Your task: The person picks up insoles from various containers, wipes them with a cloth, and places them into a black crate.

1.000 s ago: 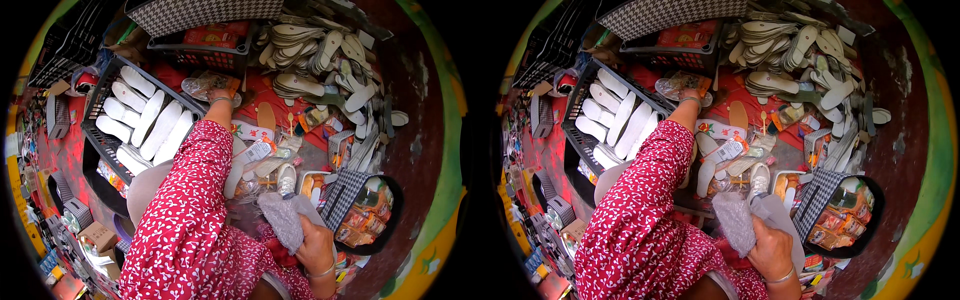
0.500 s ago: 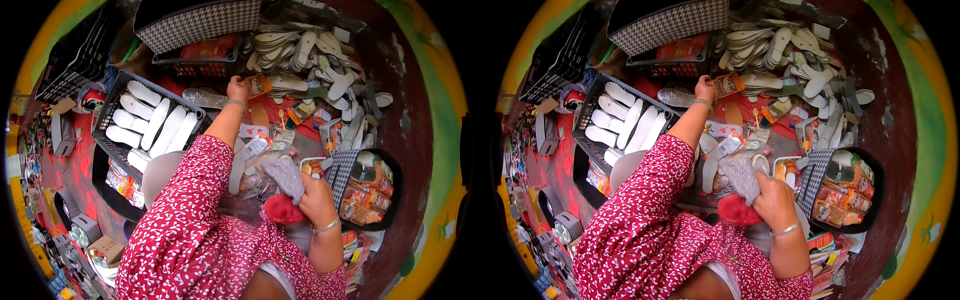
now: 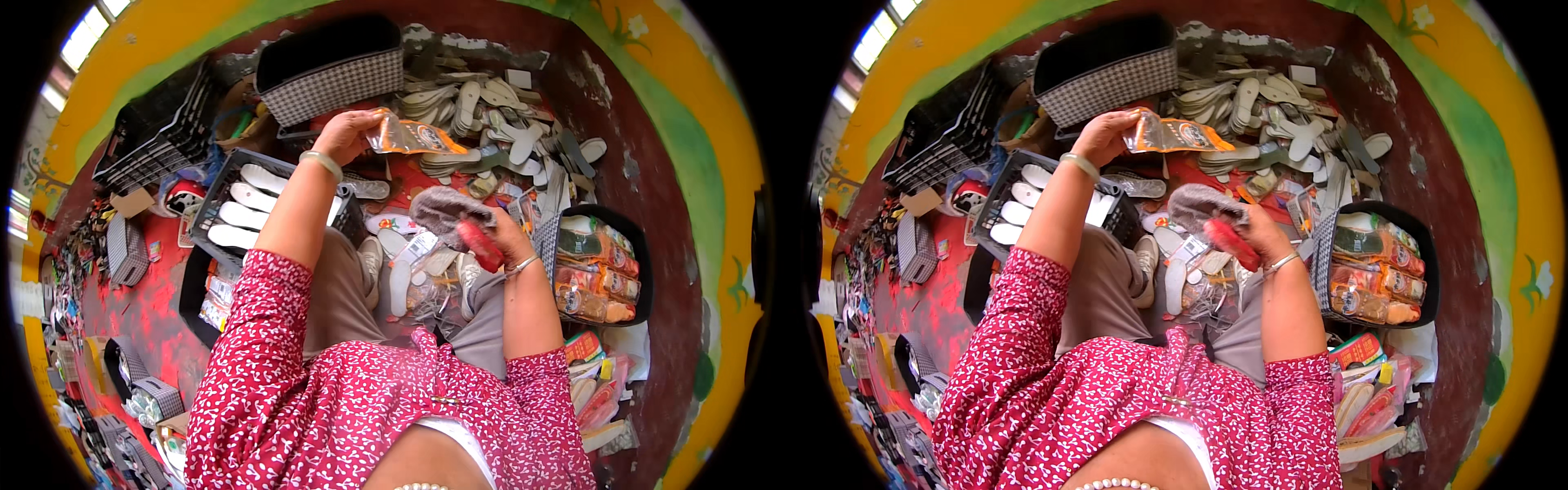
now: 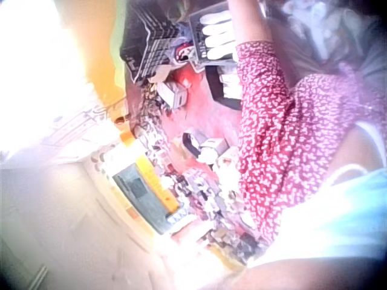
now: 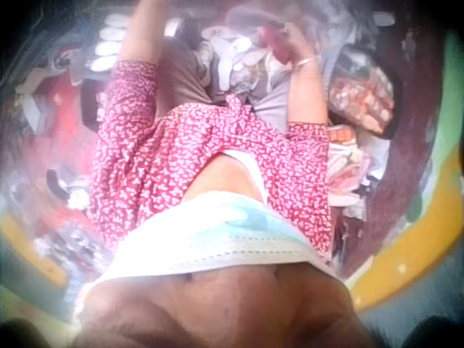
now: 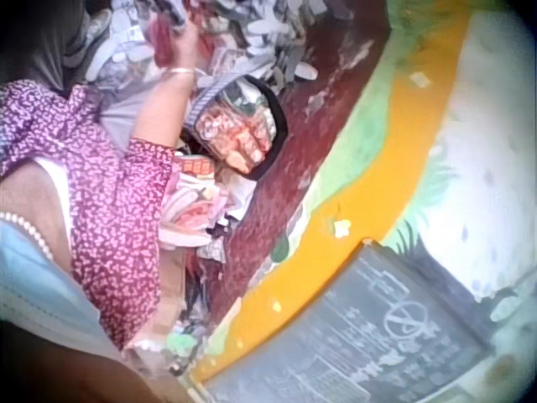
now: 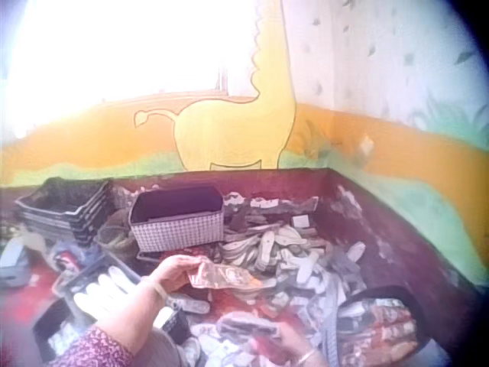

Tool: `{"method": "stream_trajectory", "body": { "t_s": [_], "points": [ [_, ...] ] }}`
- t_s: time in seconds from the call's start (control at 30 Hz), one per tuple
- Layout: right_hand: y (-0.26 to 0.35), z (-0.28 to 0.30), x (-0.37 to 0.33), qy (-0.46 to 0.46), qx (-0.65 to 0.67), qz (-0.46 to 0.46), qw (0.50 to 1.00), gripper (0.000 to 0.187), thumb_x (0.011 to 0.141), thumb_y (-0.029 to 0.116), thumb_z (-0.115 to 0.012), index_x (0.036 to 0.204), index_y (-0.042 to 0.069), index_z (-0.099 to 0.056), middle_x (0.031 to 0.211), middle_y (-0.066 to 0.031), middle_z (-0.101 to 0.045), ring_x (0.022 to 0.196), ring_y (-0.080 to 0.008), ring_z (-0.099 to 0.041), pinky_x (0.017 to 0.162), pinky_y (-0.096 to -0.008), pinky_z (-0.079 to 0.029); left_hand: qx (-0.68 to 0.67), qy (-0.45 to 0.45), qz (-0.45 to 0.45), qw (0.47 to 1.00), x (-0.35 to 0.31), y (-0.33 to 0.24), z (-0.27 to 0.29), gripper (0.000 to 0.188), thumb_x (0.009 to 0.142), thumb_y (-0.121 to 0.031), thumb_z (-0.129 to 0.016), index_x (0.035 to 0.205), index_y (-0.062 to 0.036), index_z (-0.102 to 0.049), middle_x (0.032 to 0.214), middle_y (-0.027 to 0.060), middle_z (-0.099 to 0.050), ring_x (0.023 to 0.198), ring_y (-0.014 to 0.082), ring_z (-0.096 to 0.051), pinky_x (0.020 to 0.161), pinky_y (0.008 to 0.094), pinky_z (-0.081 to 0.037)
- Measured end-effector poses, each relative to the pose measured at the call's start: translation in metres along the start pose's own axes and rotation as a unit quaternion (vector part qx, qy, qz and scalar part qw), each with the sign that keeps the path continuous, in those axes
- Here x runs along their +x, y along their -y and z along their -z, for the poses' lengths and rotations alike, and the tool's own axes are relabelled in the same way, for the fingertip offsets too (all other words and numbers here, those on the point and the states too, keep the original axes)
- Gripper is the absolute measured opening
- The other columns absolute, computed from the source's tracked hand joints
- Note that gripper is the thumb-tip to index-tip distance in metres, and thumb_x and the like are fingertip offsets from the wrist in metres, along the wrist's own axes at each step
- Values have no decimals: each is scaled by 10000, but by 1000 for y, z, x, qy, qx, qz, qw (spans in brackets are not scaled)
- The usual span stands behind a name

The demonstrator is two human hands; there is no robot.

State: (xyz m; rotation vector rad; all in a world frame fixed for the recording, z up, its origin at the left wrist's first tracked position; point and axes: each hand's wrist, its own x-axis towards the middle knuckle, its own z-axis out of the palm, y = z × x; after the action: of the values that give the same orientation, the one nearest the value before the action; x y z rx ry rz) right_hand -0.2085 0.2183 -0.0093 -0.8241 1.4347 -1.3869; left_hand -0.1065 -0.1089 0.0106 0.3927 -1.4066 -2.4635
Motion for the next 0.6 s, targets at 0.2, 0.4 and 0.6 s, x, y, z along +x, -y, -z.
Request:
{"method": "stream_trajectory", "body": {
  "t_s": [0.2, 0.4, 0.6],
  "points": [
    [22, -79, -11, 292, 495, 5, 819, 454, 944, 280, -424, 1299, 1, -379, 1222, -155, -528, 1055, -259, -560, 939, -375, -439, -73, -178, -139, 971, -120, -44, 22, 190, 893, -157, -541, 1006, -10, -579, 892, 81, -628, 780, 159, -614, 662, 277, -520],
    [16, -157, -28, 136, 398, 61, 905, 463, 951, 319, -394, 1313, 33, -363, 1239, -136, -515, 1105, -231, -526, 975, -365, -403, -130, -195, -194, 953, -184, -33, 35, 230, 919, -134, -447, 1101, -16, -524, 967, 128, -622, 856, 215, -622, 702, 294, -519],
    [-1, -148, -18, 173, 316, 46, 932, 431, 961, 259, -380, 1306, 1, -358, 1229, -115, -523, 1113, -166, -514, 976, -320, -389, -175, -178, -154, 956, -186, -4, -9, 240, 913, -248, -506, 1052, -57, -540, 893, 89, -638, 754, 167, -628, 634, 260, -513]
  ]
}}
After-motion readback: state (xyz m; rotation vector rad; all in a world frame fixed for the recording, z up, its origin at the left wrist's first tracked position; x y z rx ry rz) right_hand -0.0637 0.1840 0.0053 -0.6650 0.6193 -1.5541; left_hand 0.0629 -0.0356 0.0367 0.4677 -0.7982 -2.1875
